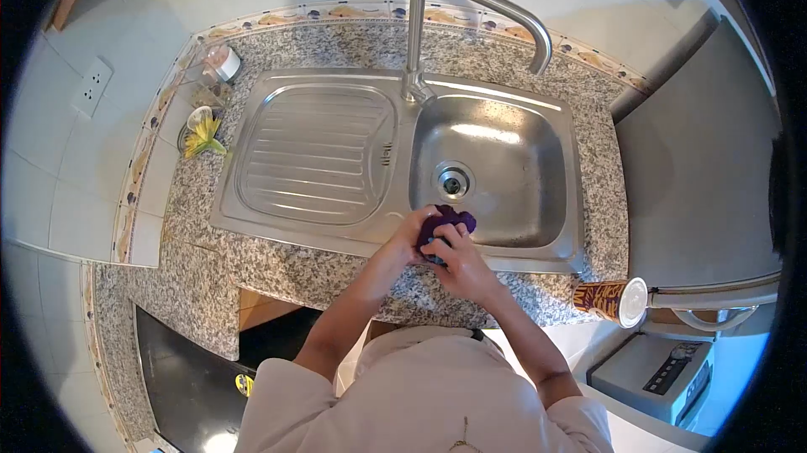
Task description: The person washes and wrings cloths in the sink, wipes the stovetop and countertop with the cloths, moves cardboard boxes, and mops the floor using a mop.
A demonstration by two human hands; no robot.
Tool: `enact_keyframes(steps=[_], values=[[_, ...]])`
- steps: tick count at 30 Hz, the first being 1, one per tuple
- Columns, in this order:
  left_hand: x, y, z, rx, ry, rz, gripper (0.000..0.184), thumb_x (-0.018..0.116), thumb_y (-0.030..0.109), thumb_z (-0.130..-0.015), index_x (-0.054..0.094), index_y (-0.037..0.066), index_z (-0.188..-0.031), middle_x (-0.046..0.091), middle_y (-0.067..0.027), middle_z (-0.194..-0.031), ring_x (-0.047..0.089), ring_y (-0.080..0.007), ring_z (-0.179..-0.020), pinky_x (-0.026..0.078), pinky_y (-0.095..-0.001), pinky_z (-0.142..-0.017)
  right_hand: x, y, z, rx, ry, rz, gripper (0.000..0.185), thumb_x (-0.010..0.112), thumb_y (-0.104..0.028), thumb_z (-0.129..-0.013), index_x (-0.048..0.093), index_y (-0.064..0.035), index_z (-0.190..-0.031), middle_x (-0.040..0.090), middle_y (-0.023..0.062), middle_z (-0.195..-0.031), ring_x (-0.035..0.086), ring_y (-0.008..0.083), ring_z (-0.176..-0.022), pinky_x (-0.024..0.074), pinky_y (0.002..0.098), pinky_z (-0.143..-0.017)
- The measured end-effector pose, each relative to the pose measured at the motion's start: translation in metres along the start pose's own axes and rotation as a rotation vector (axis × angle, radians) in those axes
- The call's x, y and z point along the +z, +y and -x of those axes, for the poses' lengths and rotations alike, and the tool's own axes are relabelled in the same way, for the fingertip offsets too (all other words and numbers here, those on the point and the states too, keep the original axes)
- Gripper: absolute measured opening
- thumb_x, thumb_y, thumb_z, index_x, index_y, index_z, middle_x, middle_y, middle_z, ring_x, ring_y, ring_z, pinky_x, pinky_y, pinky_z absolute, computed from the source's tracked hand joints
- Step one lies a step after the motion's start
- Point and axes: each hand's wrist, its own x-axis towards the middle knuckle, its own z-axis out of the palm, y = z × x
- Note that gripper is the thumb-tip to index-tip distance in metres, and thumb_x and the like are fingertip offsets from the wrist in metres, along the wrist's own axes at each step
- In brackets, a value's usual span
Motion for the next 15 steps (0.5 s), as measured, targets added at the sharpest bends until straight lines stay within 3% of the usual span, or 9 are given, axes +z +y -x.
enact_keyframes(steps=[2, 3, 4, 6, 8, 10, 11, 14, 15], values=[[-0.012, -0.009, 0.014, 0.119, -0.122, -0.019, 0.035, 0.05, 0.03, -0.084, 0.054, 0.002, -0.105, 0.061, -0.0155, -0.097, 0.061, -0.0254, -0.088, 0.049, -0.038, -0.082, -0.007, -0.004, 0.002, -0.061, -0.011, -0.128, 0.036, 0.065, 0.006, -0.058, 0.056, -0.007, -0.09, 0.046, 0.0136, -0.099, 0.045, 0.0334, -0.092, 0.0388, 0.0412, -0.077], [-0.02, -0.021, 0.028, 0.409, -0.21, -0.079, 0.036, 0.051, 0.031, -0.086, 0.054, 0.003, -0.107, 0.06, -0.0174, -0.102, 0.059, -0.0257, -0.097, 0.046, -0.0382, -0.089, -0.014, -0.009, 0.0, -0.059, -0.008, -0.123, 0.036, 0.065, 0.006, -0.058, 0.056, -0.007, -0.09, 0.046, 0.0136, -0.099, 0.045, 0.0334, -0.092, 0.0388, 0.0412, -0.077], [-0.019, -0.014, 0.032, 0.398, -0.22, -0.081, 0.036, 0.051, 0.031, -0.086, 0.054, 0.003, -0.107, 0.06, -0.0174, -0.102, 0.059, -0.0257, -0.097, 0.046, -0.0382, -0.089, -0.022, -0.016, -0.002, -0.069, -0.068, -0.202, 0.034, 0.065, 0.005, -0.058, 0.055, -0.0076, -0.089, 0.047, 0.0128, -0.098, 0.045, 0.0328, -0.091, 0.038, 0.0405, -0.078], [-0.012, 0.001, 0.033, -0.039, -0.259, 0.153, 0.039, 0.05, 0.035, -0.087, 0.054, 0.003, -0.11, 0.058, -0.0184, -0.108, 0.056, -0.0255, -0.104, 0.044, -0.0382, -0.093, -0.028, -0.02, 0.001, -0.054, -0.111, -0.264, 0.033, 0.065, 0.004, -0.058, 0.055, -0.0081, -0.087, 0.048, 0.0119, -0.097, 0.045, 0.0321, -0.09, 0.0373, 0.0399, -0.079], [-0.03, -0.012, 0.015, 0.077, -0.247, 0.081, 0.039, 0.046, 0.037, -0.089, 0.054, 0.004, -0.109, 0.059, -0.0169, -0.106, 0.057, -0.0253, -0.101, 0.044, -0.0386, -0.092, -0.024, -0.02, 0.001, -0.085, -0.192, -0.208, 0.033, 0.065, 0.003, -0.057, 0.055, -0.0086, -0.086, 0.049, 0.0103, -0.096, 0.046, 0.032, -0.092, 0.0366, 0.0391, -0.081], [-0.031, -0.015, -0.001, -0.118, -0.574, 0.345, 0.036, 0.046, 0.035, -0.088, 0.056, 0.005, -0.106, 0.06, -0.0146, -0.104, 0.058, -0.024, -0.097, 0.046, -0.0384, -0.089, -0.029, -0.018, 0.001, -0.066, -0.165, -0.209, 0.032, 0.064, 0.005, -0.056, 0.055, -0.0084, -0.085, 0.049, 0.0099, -0.097, 0.046, 0.032, -0.094, 0.037, 0.0384, -0.081], [-0.023, -0.02, 0.0, -0.005, -0.43, 0.233, 0.033, 0.047, 0.033, -0.087, 0.056, 0.006, -0.105, 0.06, -0.0126, -0.103, 0.059, -0.0223, -0.093, 0.047, -0.0368, -0.084, -0.032, -0.015, 0.001, -0.07, -0.129, -0.266, 0.033, 0.063, 0.006, -0.056, 0.056, -0.0084, -0.085, 0.049, 0.0101, -0.097, 0.046, 0.0322, -0.094, 0.0377, 0.0384, -0.081], [-0.021, -0.035, -0.015, 0.225, -0.377, 0.255, 0.032, 0.048, 0.034, -0.086, 0.057, 0.007, -0.102, 0.06, -0.0125, -0.102, 0.059, -0.0218, -0.093, 0.047, -0.0358, -0.083, -0.047, -0.004, 0.01, 0.015, -0.044, -0.417, 0.036, 0.062, 0.008, -0.058, 0.058, -0.0089, -0.089, 0.052, 0.0096, -0.099, 0.05, 0.0278, -0.093, 0.0396, 0.0361, -0.082], [-0.022, -0.031, -0.019, 0.038, -0.249, 0.232, 0.035, 0.048, 0.038, -0.087, 0.056, 0.007, -0.1, 0.06, -0.0129, -0.102, 0.059, -0.0243, -0.095, 0.046, -0.0383, -0.085, -0.055, 0.001, 0.014, 0.114, 0.043, -0.557, 0.036, 0.064, 0.007, -0.059, 0.059, -0.0084, -0.092, 0.053, 0.0083, -0.099, 0.052, 0.0242, -0.092, 0.0396, 0.0343, -0.083]])
